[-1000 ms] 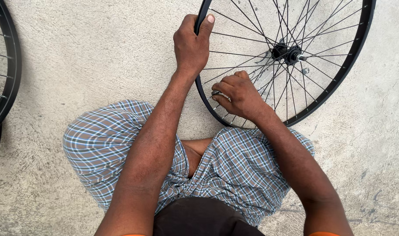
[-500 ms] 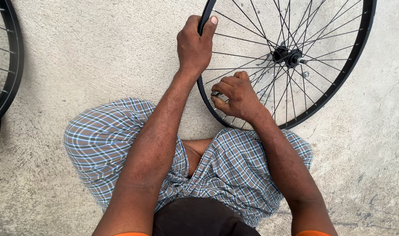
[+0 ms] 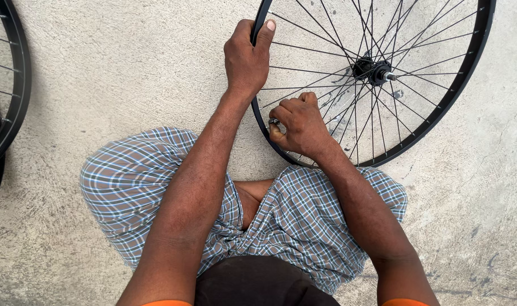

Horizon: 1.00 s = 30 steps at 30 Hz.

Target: The person sits on the floor and uses a spoke wrench to adjust the tension of the spokes on a bicycle wheel. They rotate the wheel and tighten individual spokes in sequence to true the wheel.

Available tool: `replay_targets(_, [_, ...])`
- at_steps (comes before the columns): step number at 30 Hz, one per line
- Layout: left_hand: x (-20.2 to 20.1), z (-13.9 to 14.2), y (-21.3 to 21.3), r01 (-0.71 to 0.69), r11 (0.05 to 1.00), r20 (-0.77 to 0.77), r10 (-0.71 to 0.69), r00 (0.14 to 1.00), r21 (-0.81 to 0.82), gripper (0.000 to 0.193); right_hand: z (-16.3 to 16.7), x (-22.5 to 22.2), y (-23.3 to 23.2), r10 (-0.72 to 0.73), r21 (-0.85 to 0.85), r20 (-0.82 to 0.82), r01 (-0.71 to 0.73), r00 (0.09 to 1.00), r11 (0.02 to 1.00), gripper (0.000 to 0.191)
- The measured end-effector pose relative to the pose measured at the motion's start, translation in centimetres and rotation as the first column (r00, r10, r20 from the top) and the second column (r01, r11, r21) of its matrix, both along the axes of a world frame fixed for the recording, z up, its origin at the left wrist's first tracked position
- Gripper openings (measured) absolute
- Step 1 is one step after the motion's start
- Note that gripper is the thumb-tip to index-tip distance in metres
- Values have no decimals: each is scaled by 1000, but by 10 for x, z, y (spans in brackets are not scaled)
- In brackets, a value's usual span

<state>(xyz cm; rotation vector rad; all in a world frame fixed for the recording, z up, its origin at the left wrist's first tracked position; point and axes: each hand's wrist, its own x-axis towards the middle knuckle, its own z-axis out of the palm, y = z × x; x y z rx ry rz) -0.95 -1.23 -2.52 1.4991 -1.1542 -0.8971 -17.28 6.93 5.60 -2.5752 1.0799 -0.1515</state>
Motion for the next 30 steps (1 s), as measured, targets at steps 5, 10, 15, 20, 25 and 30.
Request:
replay_targets(5, [0, 1, 0, 4, 1000, -15, -4, 1000, 7, 44, 2, -3, -4, -1, 0, 6, 1, 1000, 1000, 17])
replay_targets(10, [-1, 1, 0, 5, 1000, -5, -5, 1000, -16, 44, 12, -13, -10, 5, 116, 93, -16, 996, 993, 17])
replay_targets(15, [0, -2, -1, 7, 1000, 3, -7, 1000, 5, 46, 12, -14, -8, -8, 185, 182, -27, 983, 982, 18])
replay_targets(20, [2, -1, -1, -5, 1000, -2, 5, 1000, 15, 45, 0, -4, -9, -30, -3, 393, 34, 919, 999, 17])
replay_targets(25, [4, 2, -2, 0, 1000, -44, 0, 999, -4, 45, -5, 5, -11, -42, -109, 226, 68, 973, 992, 19])
replay_targets(30, [7, 3, -7, 8, 1000, -89, -6, 996, 15, 52, -7, 2, -14, -82, 61, 157, 74, 984, 995, 19])
